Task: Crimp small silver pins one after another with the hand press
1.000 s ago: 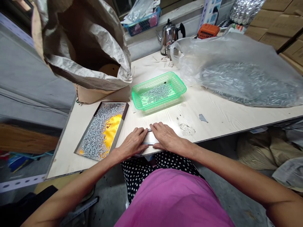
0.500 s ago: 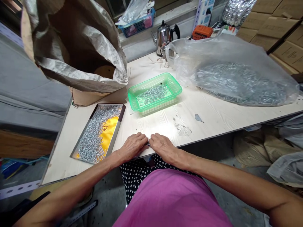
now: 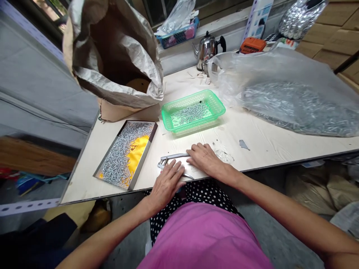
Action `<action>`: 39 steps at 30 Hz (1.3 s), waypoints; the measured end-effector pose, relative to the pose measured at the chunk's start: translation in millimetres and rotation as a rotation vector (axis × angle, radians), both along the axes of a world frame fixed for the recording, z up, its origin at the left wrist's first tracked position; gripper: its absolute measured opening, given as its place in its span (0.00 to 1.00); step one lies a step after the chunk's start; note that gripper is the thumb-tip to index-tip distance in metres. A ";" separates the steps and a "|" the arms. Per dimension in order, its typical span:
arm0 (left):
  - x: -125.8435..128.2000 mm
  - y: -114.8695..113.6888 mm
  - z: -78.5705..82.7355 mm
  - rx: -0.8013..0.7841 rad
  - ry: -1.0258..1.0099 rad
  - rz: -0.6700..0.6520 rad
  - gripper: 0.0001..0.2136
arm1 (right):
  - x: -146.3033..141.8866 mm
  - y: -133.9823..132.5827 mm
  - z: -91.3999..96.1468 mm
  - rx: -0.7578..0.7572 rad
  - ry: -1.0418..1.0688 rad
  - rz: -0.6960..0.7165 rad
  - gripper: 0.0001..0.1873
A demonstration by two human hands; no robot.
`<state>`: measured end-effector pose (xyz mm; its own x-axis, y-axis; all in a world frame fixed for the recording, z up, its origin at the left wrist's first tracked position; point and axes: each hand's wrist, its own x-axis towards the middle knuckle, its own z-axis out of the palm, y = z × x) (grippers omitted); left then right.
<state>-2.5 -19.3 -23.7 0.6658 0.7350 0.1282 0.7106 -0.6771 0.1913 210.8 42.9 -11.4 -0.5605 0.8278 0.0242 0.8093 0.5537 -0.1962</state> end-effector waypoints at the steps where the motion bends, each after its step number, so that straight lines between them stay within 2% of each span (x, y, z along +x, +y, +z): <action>1: 0.2 -5.1 -2.9 -0.020 -0.031 -0.006 0.21 | -1.6 4.1 -2.5 0.008 -0.005 0.003 0.09; 3: 0.9 -11.3 -7.2 -0.061 -0.083 -0.008 0.23 | -5.1 15.0 -8.2 0.039 -0.018 0.019 0.06; 6: 2.2 -13.4 -10.3 -0.110 -0.141 0.001 0.25 | -6.3 37.7 -14.6 0.090 0.009 0.035 0.08; 10: 4.3 -12.1 -11.5 -0.118 -0.181 0.004 0.29 | -8.2 58.8 -10.4 0.092 0.051 0.027 0.06; 13: 5.5 -12.3 -12.6 -0.106 -0.188 0.005 0.31 | -26.1 52.6 0.6 0.086 0.044 0.083 0.06; 17: 6.2 -15.1 -17.2 -0.127 -0.189 0.017 0.31 | -70.3 32.7 10.6 0.015 0.100 0.434 0.05; 20: 5.3 -19.7 -23.6 -0.150 -0.170 0.048 0.29 | -99.2 26.5 11.7 -0.024 0.088 0.593 0.06; 25: 0.9 -25.2 -32.9 -0.148 -0.113 0.036 0.29 | -120.3 27.8 12.0 -0.011 0.023 0.698 0.09; 29: -1.5 -25.6 -37.5 -0.142 -0.084 0.011 0.31 | -118.6 23.7 5.1 0.066 0.068 0.756 0.09; 33: -0.7 -25.4 -41.6 -0.152 -0.030 -0.008 0.29 | -110.7 19.2 -6.6 0.073 0.173 0.774 0.06; 36: -1.0 -24.6 -42.3 -0.175 -0.023 -0.027 0.30 | -108.8 20.0 -10.6 0.021 0.189 0.778 0.07; 39: -2.1 -22.6 -38.5 -0.177 -0.052 -0.049 0.31 | -111.9 22.3 -5.1 -0.130 0.302 0.766 0.08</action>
<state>-4.6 -41.8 -62.2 0.6974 0.7159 0.0348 0.6635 -0.6632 0.3462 98.9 65.1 -16.5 -0.9544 0.2264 0.1944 0.1200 0.8875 -0.4448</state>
